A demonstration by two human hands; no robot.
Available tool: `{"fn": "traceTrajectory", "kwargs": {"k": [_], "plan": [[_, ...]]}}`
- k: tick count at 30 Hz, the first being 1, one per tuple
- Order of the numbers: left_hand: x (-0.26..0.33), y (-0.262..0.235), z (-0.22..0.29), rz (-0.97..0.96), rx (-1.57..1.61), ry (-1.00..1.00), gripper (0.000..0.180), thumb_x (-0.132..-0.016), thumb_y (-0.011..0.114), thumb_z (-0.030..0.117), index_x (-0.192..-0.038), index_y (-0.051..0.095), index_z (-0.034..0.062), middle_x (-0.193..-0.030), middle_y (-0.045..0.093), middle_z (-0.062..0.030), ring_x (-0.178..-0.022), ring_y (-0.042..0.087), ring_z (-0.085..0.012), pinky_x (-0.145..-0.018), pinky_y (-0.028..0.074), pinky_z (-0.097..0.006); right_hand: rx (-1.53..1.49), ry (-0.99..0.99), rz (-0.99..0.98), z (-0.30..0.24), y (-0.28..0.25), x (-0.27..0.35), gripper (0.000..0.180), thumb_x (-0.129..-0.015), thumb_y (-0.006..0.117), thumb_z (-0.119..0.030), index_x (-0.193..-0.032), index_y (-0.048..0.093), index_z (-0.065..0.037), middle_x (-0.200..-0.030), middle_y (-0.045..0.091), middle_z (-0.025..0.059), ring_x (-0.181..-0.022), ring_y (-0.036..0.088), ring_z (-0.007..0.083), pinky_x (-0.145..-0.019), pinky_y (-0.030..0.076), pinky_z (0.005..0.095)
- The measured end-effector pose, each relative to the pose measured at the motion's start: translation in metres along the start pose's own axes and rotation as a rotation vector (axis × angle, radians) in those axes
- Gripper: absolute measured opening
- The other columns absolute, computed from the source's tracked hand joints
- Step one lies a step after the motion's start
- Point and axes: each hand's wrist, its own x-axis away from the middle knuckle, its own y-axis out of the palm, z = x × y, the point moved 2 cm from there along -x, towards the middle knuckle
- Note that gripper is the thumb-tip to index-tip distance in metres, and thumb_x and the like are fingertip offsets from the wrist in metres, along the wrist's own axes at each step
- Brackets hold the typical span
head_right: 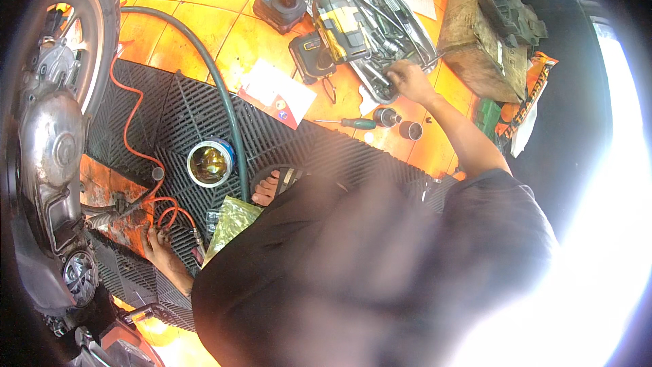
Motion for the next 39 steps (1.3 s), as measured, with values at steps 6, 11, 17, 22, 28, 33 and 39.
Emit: {"fn": "traceTrajectory", "kwargs": {"k": [6, 11, 17, 22, 28, 33, 39], "plan": [[-0.006, 0.004, -0.006, -0.01, -0.028, -0.014, 0.026, -0.097, 0.059, 0.018, -0.117, 0.06, 0.0012, -0.092, 0.062, -0.0035, -0.081, 0.059, -0.0117, -0.072, 0.046, -0.026, 0.128, 0.173, 0.088, -0.011, 0.003, -0.031, 0.024, -0.081, 0.075, -0.014, -0.1, 0.071, 0.0, -0.097, 0.069, 0.0222, -0.09, 0.068, 0.038, -0.08, 0.053, 0.0433], [-0.011, 0.018, -0.005, -0.077, -0.018, 0.003, 0.024, -0.097, 0.06, 0.015, -0.115, 0.06, -0.0009, -0.088, 0.061, -0.0016, -0.078, 0.058, -0.0096, -0.071, 0.046, -0.024, 0.199, 0.245, 0.132, -0.01, 0.017, -0.036, 0.034, -0.076, 0.081, -0.021, -0.1, 0.069, 0.0, -0.096, 0.069, 0.0241, -0.09, 0.068, 0.0405, -0.079, 0.053, 0.0451], [-0.008, 0.073, 0.08, -0.643, -0.383, 0.36, 0.016, -0.095, 0.057, 0.004, -0.11, 0.061, 0.0011, -0.085, 0.059, 0.0007, -0.078, 0.054, -0.0056, -0.069, 0.045, -0.021, 0.17, 0.304, 0.113, -0.003, 0.031, -0.038, 0.047, -0.077, 0.082, -0.034, -0.1, 0.068, 0.004, -0.088, 0.07, 0.0238, -0.087, 0.069, 0.0409, -0.078, 0.054, 0.0452], [0.009, 0.121, 0.133, -0.821, -0.375, 0.539, 0.016, -0.093, 0.058, 0.003, -0.109, 0.062, 0.0028, -0.086, 0.06, 0.0015, -0.079, 0.056, -0.0049, -0.07, 0.046, -0.021, 0.301, 0.327, 0.001, 0.017, 0.041, -0.058, 0.037, -0.077, 0.078, -0.037, -0.09, 0.069, -0.003, -0.094, 0.071, 0.0228, -0.091, 0.07, 0.037, -0.083, 0.054, 0.0456], [0.04, 0.16, 0.116, -0.972, 0.046, 0.466, 0.019, -0.093, 0.06, 0.004, -0.112, 0.061, 0.0008, -0.093, 0.062, -0.0005, -0.083, 0.058, -0.0054, -0.075, 0.048, -0.021, 0.421, 0.582, -0.009, 0.01, 0.057, -0.082, 0.051, -0.076, 0.074, -0.04, -0.105, 0.069, 0.002, -0.106, 0.069, 0.0257, -0.101, 0.069, 0.0364, -0.091, 0.055, 0.0412], [0.042, 0.154, 0.095, -0.9, 0.27, 0.258, 0.015, -0.093, 0.059, 0.005, -0.108, 0.063, 0.0007, -0.085, 0.063, -0.0017, -0.072, 0.06, -0.0066, -0.063, 0.046, -0.019, 0.471, 0.463, 0.046, 0.005, 0.059, -0.081, 0.032, -0.07, 0.075, -0.03, -0.089, 0.077, -0.005, -0.092, 0.073, 0.0205, -0.089, 0.073, 0.0333, -0.085, 0.057, 0.0418], [0.051, 0.158, 0.065, -0.878, 0.391, 0.019, 0.016, -0.093, 0.057, 0.006, -0.107, 0.065, 0.004, -0.083, 0.065, -0.0028, -0.066, 0.063, -0.0091, -0.053, 0.042, -0.018, -0.402, 0.55, 0.253, 0.03, 0.035, -0.037, 0.025, -0.083, 0.074, -0.005, -0.104, 0.07, 0.008, -0.088, 0.072, 0.0141, -0.075, 0.07, 0.0192, -0.069, 0.06, 0.03]]}}
